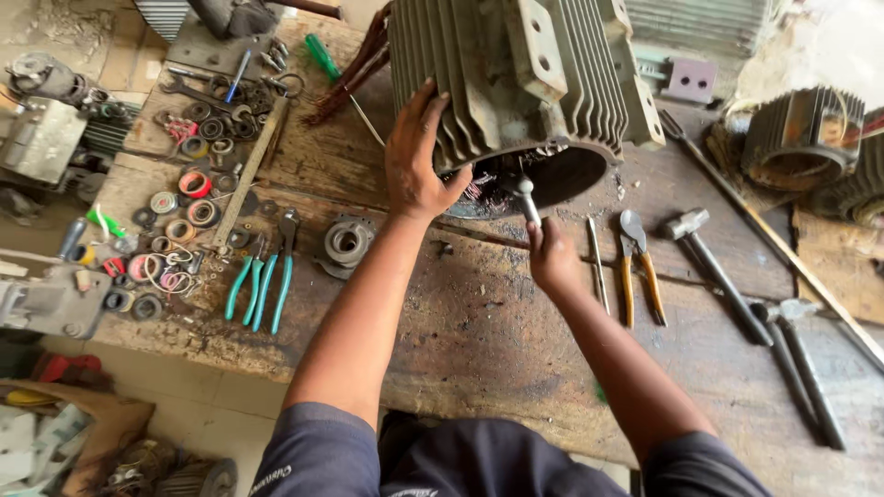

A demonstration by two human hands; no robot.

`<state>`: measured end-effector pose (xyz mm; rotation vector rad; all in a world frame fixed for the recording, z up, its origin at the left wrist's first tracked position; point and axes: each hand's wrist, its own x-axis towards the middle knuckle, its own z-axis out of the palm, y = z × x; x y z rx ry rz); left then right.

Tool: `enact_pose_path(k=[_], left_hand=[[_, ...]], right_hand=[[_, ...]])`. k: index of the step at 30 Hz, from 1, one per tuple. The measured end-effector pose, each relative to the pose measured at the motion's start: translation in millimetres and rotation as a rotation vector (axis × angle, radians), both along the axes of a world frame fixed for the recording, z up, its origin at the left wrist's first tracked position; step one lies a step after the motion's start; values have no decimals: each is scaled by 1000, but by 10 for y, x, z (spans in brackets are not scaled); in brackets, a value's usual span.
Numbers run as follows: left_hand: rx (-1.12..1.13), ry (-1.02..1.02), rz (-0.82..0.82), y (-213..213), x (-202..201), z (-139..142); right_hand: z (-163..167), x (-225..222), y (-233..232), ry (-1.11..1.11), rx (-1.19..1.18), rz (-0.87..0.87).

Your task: The person pries old burnt copper windings out of an electric motor housing using a screwdriver, occasionally steadying the motor with the other hand. They reposition the motor on the workbench, tap it with a hammer, and continue extracting loose wire and debris from inside the housing.

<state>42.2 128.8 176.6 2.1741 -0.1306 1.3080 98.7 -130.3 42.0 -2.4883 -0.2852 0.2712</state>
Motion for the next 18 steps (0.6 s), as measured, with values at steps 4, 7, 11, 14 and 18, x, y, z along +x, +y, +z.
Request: enact_pose_path(k=[4, 7, 11, 14, 18], left_hand=[[35, 51, 30, -34, 4, 35], [44, 44, 43, -54, 34, 7], [92, 64, 99, -81, 100, -103], [116, 69, 72, -109, 136, -186], [81, 137, 51, -130, 128, -232]], right_hand=[[40, -126, -81, 72, 373, 22], [118, -162, -55, 555, 817, -130], [120, -145, 149, 653, 1041, -114], [46, -97, 386, 561, 1264, -95], [-23, -30, 716, 541, 1051, -319]])
